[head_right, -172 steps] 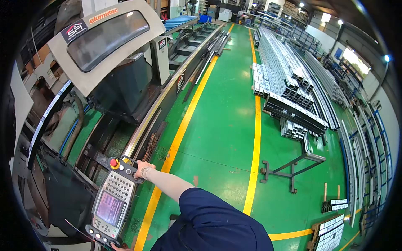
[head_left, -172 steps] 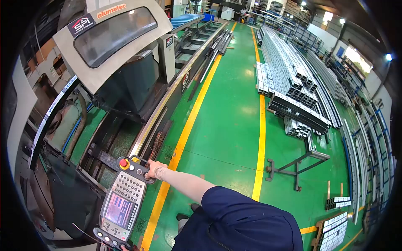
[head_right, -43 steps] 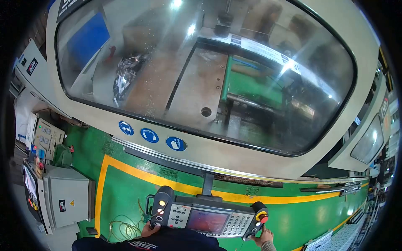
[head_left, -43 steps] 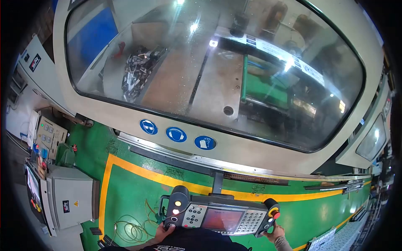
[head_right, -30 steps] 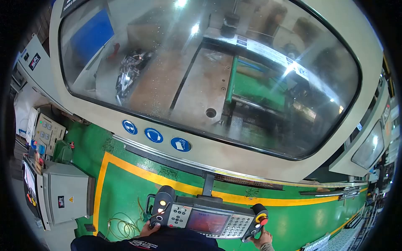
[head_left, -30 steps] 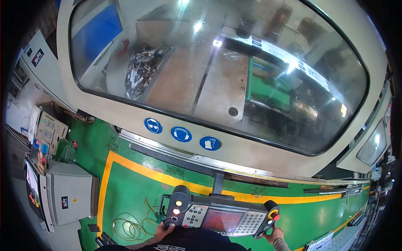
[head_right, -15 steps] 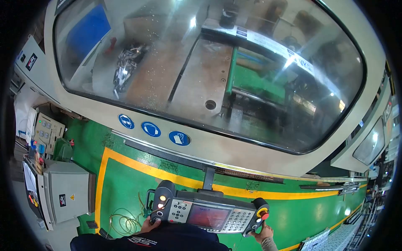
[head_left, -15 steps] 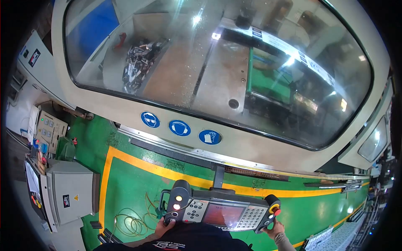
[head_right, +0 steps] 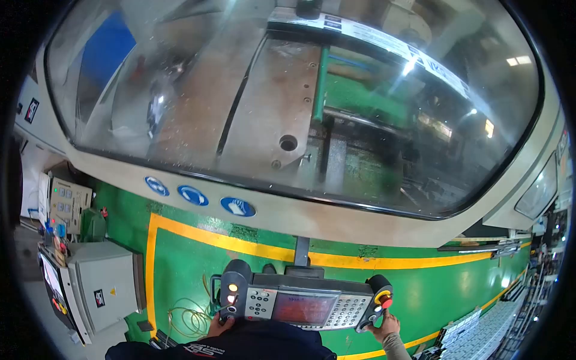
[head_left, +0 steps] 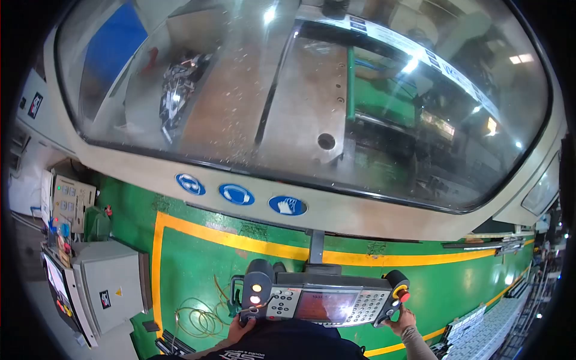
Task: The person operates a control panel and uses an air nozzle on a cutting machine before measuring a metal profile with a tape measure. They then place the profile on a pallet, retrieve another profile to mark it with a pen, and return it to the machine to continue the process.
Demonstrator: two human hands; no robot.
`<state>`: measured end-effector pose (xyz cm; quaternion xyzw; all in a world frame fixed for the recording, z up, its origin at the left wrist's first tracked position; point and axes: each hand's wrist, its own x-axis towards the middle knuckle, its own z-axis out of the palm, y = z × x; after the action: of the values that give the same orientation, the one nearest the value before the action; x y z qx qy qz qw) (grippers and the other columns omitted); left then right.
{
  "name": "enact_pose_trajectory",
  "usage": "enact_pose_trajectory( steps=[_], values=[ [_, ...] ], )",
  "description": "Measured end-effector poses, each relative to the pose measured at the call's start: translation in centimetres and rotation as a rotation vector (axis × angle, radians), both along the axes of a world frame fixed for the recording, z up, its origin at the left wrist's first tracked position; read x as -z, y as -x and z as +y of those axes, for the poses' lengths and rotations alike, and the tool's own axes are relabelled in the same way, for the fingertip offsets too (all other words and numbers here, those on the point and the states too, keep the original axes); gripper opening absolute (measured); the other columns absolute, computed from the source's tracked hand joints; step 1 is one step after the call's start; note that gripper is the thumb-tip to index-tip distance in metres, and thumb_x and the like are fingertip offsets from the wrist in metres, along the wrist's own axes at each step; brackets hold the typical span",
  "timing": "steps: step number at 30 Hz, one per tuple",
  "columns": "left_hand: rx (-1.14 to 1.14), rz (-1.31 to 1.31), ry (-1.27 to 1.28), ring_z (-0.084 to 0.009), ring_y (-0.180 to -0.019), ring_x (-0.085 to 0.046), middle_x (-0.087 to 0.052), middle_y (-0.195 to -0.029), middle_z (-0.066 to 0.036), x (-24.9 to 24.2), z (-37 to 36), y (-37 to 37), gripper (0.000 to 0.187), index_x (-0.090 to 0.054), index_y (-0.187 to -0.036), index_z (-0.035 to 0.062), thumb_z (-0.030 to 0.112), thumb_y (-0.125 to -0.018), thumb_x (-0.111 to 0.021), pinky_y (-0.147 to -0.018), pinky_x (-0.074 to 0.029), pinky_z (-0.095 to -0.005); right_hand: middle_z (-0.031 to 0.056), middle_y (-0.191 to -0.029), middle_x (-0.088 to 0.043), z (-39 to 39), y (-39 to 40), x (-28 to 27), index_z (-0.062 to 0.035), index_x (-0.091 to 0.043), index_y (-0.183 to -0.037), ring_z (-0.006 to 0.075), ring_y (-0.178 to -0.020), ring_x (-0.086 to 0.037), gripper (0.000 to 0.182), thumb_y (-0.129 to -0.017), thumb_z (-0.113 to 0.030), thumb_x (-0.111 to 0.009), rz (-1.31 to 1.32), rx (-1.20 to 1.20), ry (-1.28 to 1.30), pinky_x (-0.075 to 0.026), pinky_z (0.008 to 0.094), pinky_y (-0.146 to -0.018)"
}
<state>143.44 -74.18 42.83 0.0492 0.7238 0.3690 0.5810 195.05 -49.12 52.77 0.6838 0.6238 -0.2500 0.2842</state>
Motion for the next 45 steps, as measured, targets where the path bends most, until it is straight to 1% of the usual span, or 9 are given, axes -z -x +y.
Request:
enact_pose_trajectory(
  steps=[3, 4, 7, 8, 12, 19, 25, 37, 45],
  values=[
    [-0.045, -0.009, -0.036, -0.0127, -0.076, -0.066, -0.069, -0.091, -0.009, -1.1, 1.0, -0.2, 0.057, -0.053, -0.121, -0.0009, 0.034, -0.084, -0.079, -0.064, -0.053, -0.0263, 0.0210, -0.127, -0.058, 0.2, 0.2, -0.2, -0.0003, -0.034, -0.144, 0.0361, -0.120, -0.055, 0.108, -0.064, -0.054, -0.083, -0.019, -0.015, 0.000, -0.040, 0.0438, -0.105],
    [0.012, 0.011, -0.044, -0.0144, -0.079, -0.066, -0.069, -0.096, -0.012, 0.3, 0.1, 0.1, 0.061, -0.052, -0.125, -0.0011, 0.036, -0.084, -0.078, -0.067, -0.053, -0.0276, 0.0211, -0.128, -0.058, 0.2, 0.0, 0.0, 0.0004, -0.033, -0.144, 0.0358, -0.121, -0.054, 0.109, -0.064, -0.055, -0.082, -0.016, 0.003, 0.024, -0.039, 0.0439, -0.106],
    [0.053, 0.028, -0.028, -0.0191, -0.082, -0.068, -0.069, -0.098, -0.015, 2.7, -1.7, 0.4, 0.065, -0.037, -0.138, 0.0024, 0.020, -0.087, -0.074, -0.068, -0.055, -0.0318, 0.0188, -0.131, -0.057, 0.6, 0.9, -0.8, -0.0011, -0.033, -0.146, 0.0334, -0.126, -0.050, 0.111, -0.062, -0.053, -0.084, -0.052, 0.069, 0.055, -0.035, 0.0449, -0.109],
    [-0.036, -0.015, 0.012, -0.0197, -0.085, -0.069, -0.069, -0.101, -0.016, 3.1, -2.1, 0.2, 0.068, -0.034, -0.141, 0.0041, 0.019, -0.087, -0.074, -0.070, -0.056, -0.0322, 0.0191, -0.131, -0.056, 0.1, 0.4, -0.1, -0.0010, -0.032, -0.146, 0.0332, -0.126, -0.050, 0.112, -0.062, -0.055, -0.083, -0.049, 0.009, 0.004, -0.035, 0.0451, -0.109],
    [-0.035, -0.012, 0.064, -0.0200, -0.086, -0.068, -0.068, -0.103, -0.016, 3.3, -1.7, 0.4, 0.068, -0.034, -0.141, 0.0040, 0.020, -0.087, -0.073, -0.071, -0.055, -0.0325, 0.0203, -0.133, -0.055, 0.4, 0.2, -0.2, -0.0011, -0.028, -0.148, 0.0336, -0.127, -0.049, 0.116, -0.062, -0.057, -0.083, -0.028, 0.069, 0.065, -0.035, 0.0443, -0.109],
    [-0.030, -0.010, 0.087, -0.0204, -0.089, -0.067, -0.067, -0.105, -0.016, 3.6, -1.3, 0.6, 0.067, -0.035, -0.140, 0.0040, 0.022, -0.088, -0.073, -0.073, -0.055, -0.0332, 0.0204, -0.132, -0.055, 0.1, 0.1, 0.0, 0.0009, -0.027, -0.148, 0.0340, -0.127, -0.049, 0.116, -0.063, -0.057, -0.082, -0.035, 0.024, 0.043, -0.033, 0.0443, -0.110],
    [-0.033, -0.012, 0.094, -0.0209, -0.091, -0.067, -0.067, -0.106, -0.016, 4.0, -1.2, 0.6, 0.067, -0.036, -0.140, 0.0039, 0.023, -0.088, -0.073, -0.075, -0.054, -0.0337, 0.0204, -0.134, -0.054, 0.4, 0.1, -0.2, 0.0021, -0.027, -0.148, 0.0338, -0.130, -0.047, 0.116, -0.065, -0.058, -0.080, -0.025, 0.056, 0.086, -0.032, 0.0442, -0.112],
    [-0.028, -0.005, 0.103, -0.0217, -0.096, -0.065, -0.066, -0.110, -0.016, 4.1, -1.1, 0.7, 0.066, -0.038, -0.140, 0.0039, 0.026, -0.088, -0.072, -0.079, -0.053, -0.0349, 0.0202, -0.142, -0.047, 0.3, -0.2, 0.1, 0.0053, -0.024, -0.149, 0.0328, -0.135, -0.042, 0.119, -0.066, -0.061, -0.079, -0.043, 0.050, 0.125, -0.028, 0.0430, -0.115],
    [0.032, 0.002, 0.067, -0.0222, -0.099, -0.065, -0.065, -0.112, -0.016, 4.2, -0.1, 1.3, 0.065, -0.039, -0.139, 0.0038, 0.028, -0.088, -0.071, -0.081, -0.053, -0.0356, 0.0193, -0.141, -0.048, 0.6, 0.5, -0.5, 0.0004, -0.026, -0.149, 0.0330, -0.134, -0.043, 0.117, -0.065, -0.060, -0.080, -0.012, 0.029, 0.072, -0.029, 0.0438, -0.114]
  ],
)
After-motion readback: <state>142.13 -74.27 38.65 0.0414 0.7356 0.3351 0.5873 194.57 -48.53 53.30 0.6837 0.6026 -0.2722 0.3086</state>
